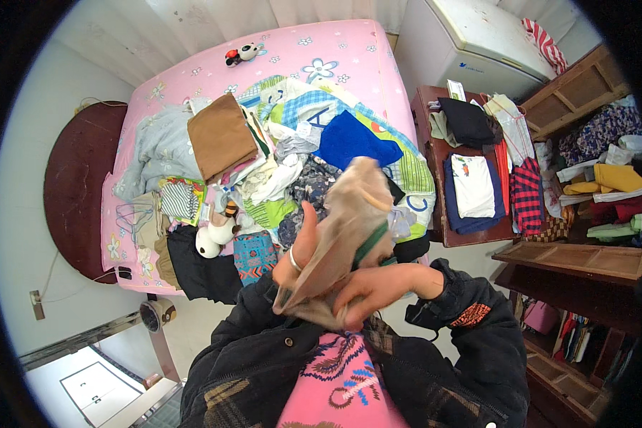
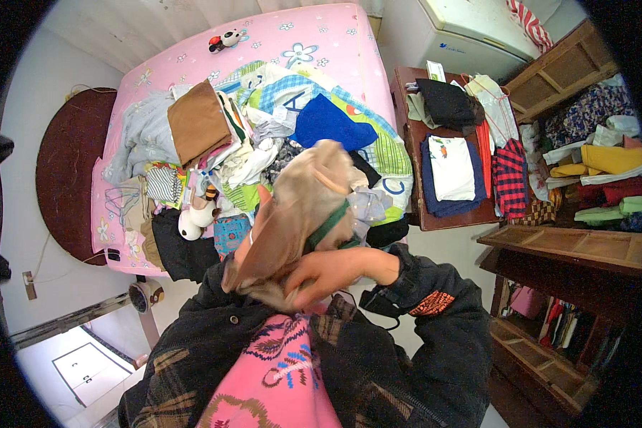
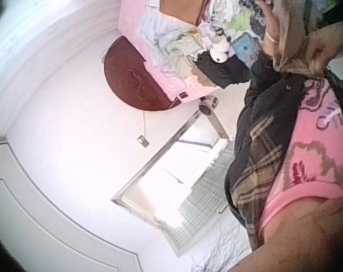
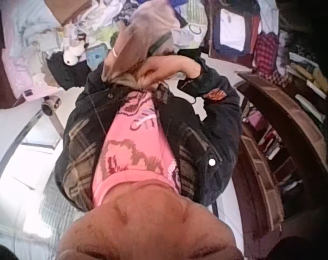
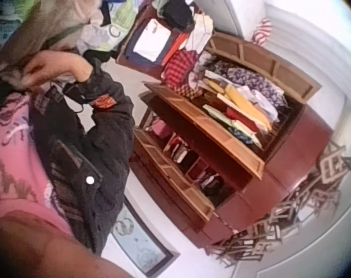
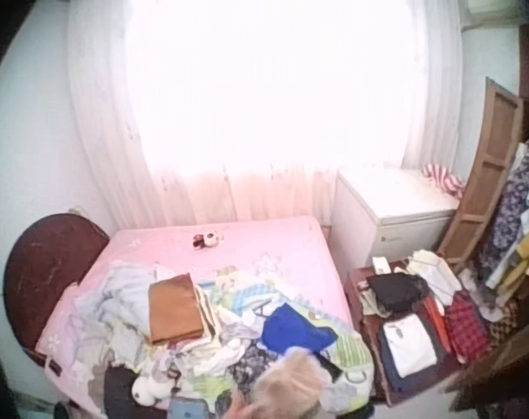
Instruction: The person folds several garments on a bed, including a patterned blue cloth, a beige top, and a dark floral top. Each item is unfolded, smoothed, and folded into a compact shape before being placed on a growing pile.
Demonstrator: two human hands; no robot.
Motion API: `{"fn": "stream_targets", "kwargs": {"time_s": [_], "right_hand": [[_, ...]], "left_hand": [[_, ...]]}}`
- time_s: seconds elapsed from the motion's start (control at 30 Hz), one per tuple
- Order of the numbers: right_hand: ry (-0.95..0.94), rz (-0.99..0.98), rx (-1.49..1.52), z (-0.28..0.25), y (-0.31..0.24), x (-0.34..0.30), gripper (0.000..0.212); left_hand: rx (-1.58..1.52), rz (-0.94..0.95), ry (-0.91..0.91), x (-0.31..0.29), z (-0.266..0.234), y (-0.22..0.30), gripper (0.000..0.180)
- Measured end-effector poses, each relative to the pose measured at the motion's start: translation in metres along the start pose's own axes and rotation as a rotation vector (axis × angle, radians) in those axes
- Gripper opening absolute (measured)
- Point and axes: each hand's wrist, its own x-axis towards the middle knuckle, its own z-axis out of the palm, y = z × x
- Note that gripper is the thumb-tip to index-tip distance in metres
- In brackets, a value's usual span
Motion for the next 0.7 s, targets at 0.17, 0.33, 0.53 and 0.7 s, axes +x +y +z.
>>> {"fn": "stream_targets", "kwargs": {"time_s": [0.17,0.33,0.53,0.7], "right_hand": [[0.488,0.049,-0.028,0.025,0.033,-0.031,0.031],[0.925,0.152,0.132,0.025,0.027,-0.051,0.025],[1.481,-0.417,0.058,0.006,-0.013,-0.056,0.020],[1.172,-0.284,-0.421,-0.008,-0.064,-0.047,0.074]], "left_hand": [[0.005,0.134,-0.007,-0.013,0.049,0.010,0.071],[-0.055,0.250,0.061,-0.011,0.046,0.014,0.061],[0.079,0.054,0.054,-0.035,0.053,0.045,0.057],[0.438,0.071,-0.026,-0.055,0.087,0.067,0.050]]}}
